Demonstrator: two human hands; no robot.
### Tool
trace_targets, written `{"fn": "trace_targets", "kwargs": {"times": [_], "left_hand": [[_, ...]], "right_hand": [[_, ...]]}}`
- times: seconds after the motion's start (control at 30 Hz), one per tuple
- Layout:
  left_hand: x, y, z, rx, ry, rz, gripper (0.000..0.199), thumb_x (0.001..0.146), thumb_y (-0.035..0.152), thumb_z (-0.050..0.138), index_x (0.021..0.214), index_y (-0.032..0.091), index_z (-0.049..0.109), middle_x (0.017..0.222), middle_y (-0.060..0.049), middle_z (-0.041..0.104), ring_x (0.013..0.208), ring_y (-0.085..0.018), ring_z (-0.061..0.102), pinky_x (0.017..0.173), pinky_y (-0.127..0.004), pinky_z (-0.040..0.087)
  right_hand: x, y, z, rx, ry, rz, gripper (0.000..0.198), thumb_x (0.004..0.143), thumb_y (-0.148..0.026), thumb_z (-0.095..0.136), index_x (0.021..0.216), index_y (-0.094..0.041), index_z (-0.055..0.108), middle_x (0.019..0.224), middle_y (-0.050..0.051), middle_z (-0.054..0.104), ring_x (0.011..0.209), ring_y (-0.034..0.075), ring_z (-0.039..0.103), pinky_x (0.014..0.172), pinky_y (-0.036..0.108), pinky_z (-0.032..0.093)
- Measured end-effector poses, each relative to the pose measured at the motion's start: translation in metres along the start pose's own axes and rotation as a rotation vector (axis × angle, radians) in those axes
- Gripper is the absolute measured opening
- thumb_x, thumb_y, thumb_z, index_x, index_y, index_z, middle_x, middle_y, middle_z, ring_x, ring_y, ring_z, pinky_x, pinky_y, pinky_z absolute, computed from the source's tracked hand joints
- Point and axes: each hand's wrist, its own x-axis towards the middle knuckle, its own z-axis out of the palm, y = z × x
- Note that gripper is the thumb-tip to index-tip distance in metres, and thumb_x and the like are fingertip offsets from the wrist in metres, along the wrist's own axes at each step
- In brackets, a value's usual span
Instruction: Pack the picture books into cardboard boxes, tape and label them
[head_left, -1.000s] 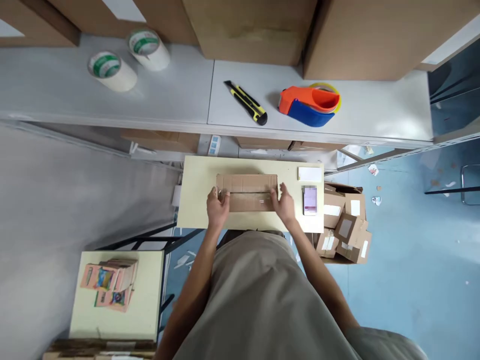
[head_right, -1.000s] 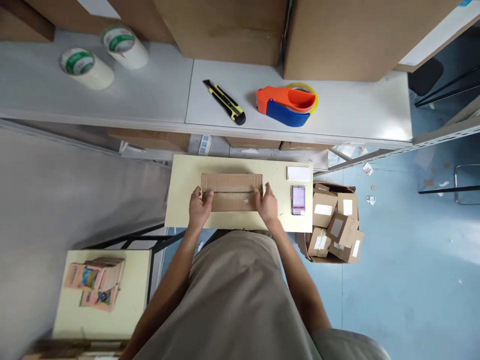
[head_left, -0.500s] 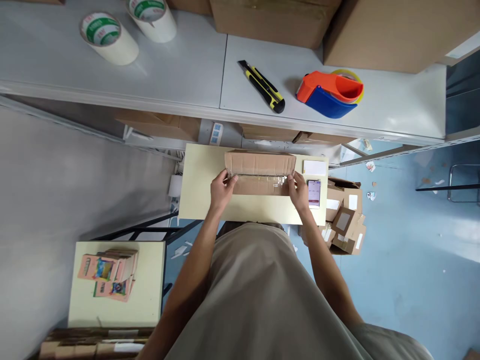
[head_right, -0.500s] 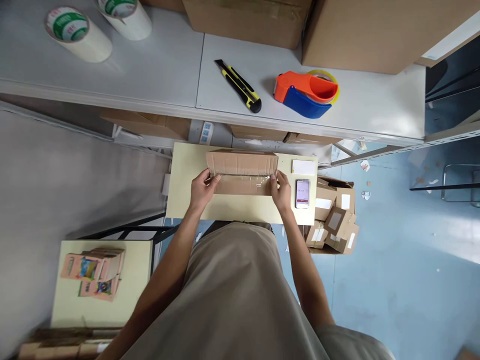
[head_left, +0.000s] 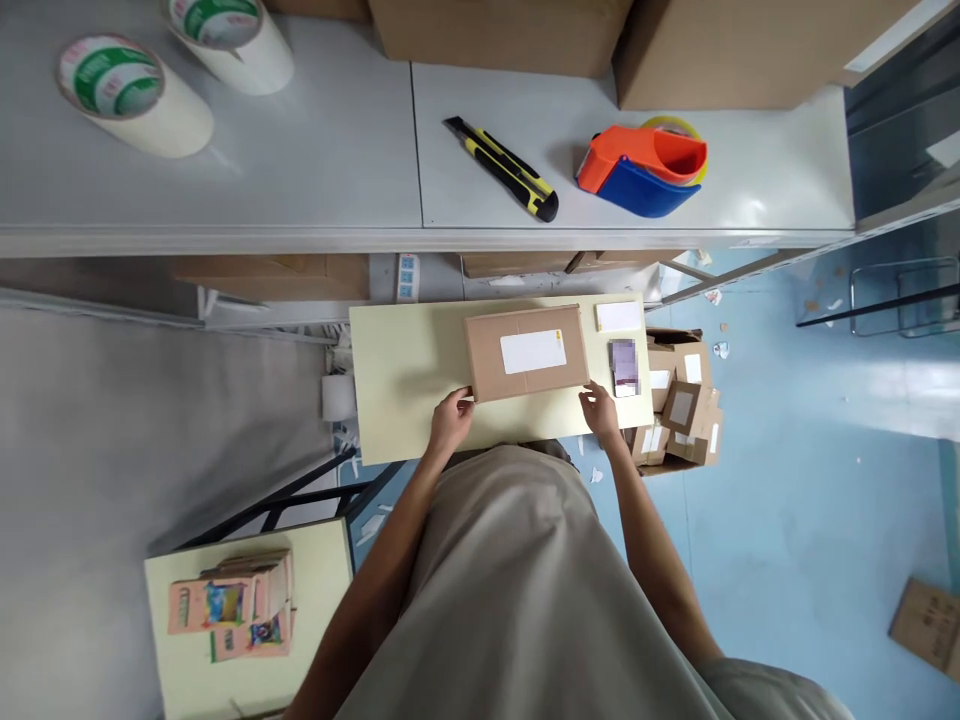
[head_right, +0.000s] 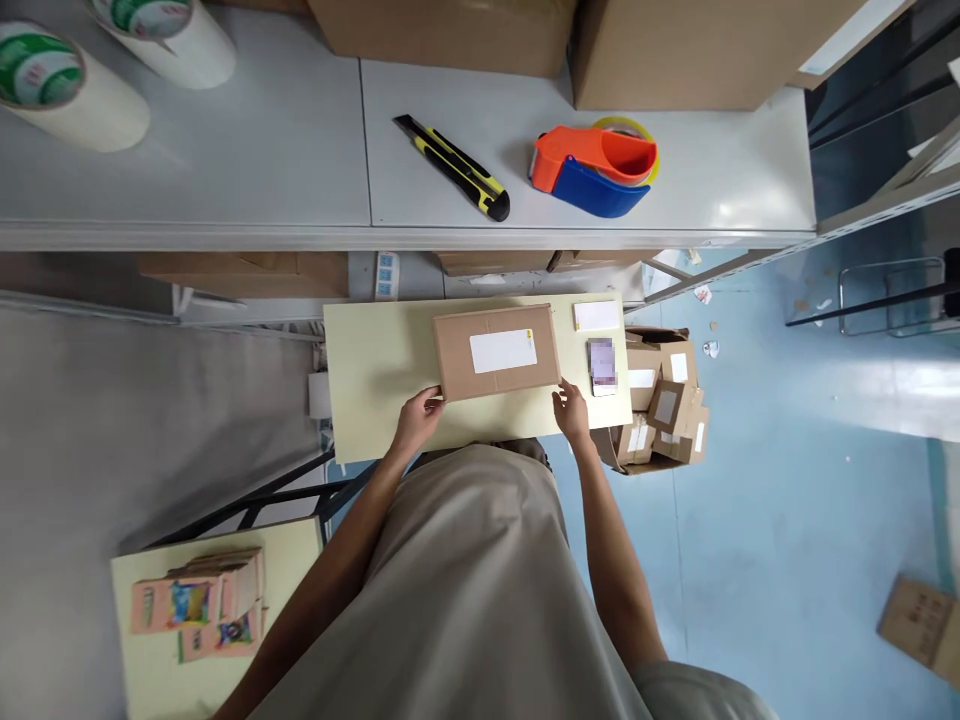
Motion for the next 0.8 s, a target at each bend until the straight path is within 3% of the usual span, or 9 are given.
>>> {"fn": "trace_targets", "kwargs": {"times": [0.13,0.33,0.47,0.6,0.8], "left_hand": [[0.0,0.001,-0.007,0.021,0.053,0.092,0.038,0.096,0.014,0.056,0.128,0.018,0.075,0.135,-0.015,0.079,0.104,-0.025,0.079,0.101,-0.041,0.064],[0.023,0.016,-0.028,0.064,0.126,0.208,0.038,0.098,0.02,0.056,0.133,0.019,0.072,0.136,-0.015,0.076,0.11,-0.024,0.077,0.104,-0.041,0.063],[0.039,0.036,-0.037,0.073,0.187,0.268,0.037,0.098,0.021,0.057,0.132,0.018,0.071,0.136,-0.014,0.075,0.111,-0.023,0.076,0.105,-0.039,0.063],[0.035,0.06,-0.036,0.064,0.294,0.324,0.038,0.1,0.024,0.056,0.135,0.018,0.069,0.137,-0.013,0.073,0.114,-0.022,0.076,0.104,-0.037,0.063],[0.001,0.083,-0.001,0.003,0.441,0.307,0.035,0.102,0.03,0.058,0.134,0.02,0.069,0.134,-0.012,0.075,0.112,-0.022,0.077,0.099,-0.037,0.064]], "right_hand": [[-0.017,0.006,-0.002,-0.079,-0.021,0.132,0.052,0.109,-0.019,0.04,0.157,-0.013,0.059,0.142,0.02,0.075,0.118,0.023,0.077,0.102,0.034,0.06],[-0.038,0.02,-0.007,-0.382,-0.128,0.264,0.053,0.112,-0.017,0.038,0.161,-0.016,0.058,0.143,0.018,0.076,0.13,0.025,0.073,0.1,0.031,0.056],[-0.037,0.035,-0.008,-0.524,-0.174,0.214,0.052,0.114,-0.017,0.033,0.161,-0.015,0.055,0.145,0.02,0.073,0.127,0.026,0.074,0.097,0.032,0.055],[-0.018,0.048,-0.007,-0.57,-0.218,0.124,0.049,0.113,-0.014,0.032,0.156,-0.014,0.058,0.141,0.02,0.074,0.123,0.027,0.076,0.092,0.031,0.056],[0.013,0.063,0.0,-0.655,-0.306,-0.037,0.05,0.108,-0.004,0.033,0.151,-0.008,0.058,0.133,0.024,0.073,0.121,0.027,0.076,0.094,0.033,0.056]]}}
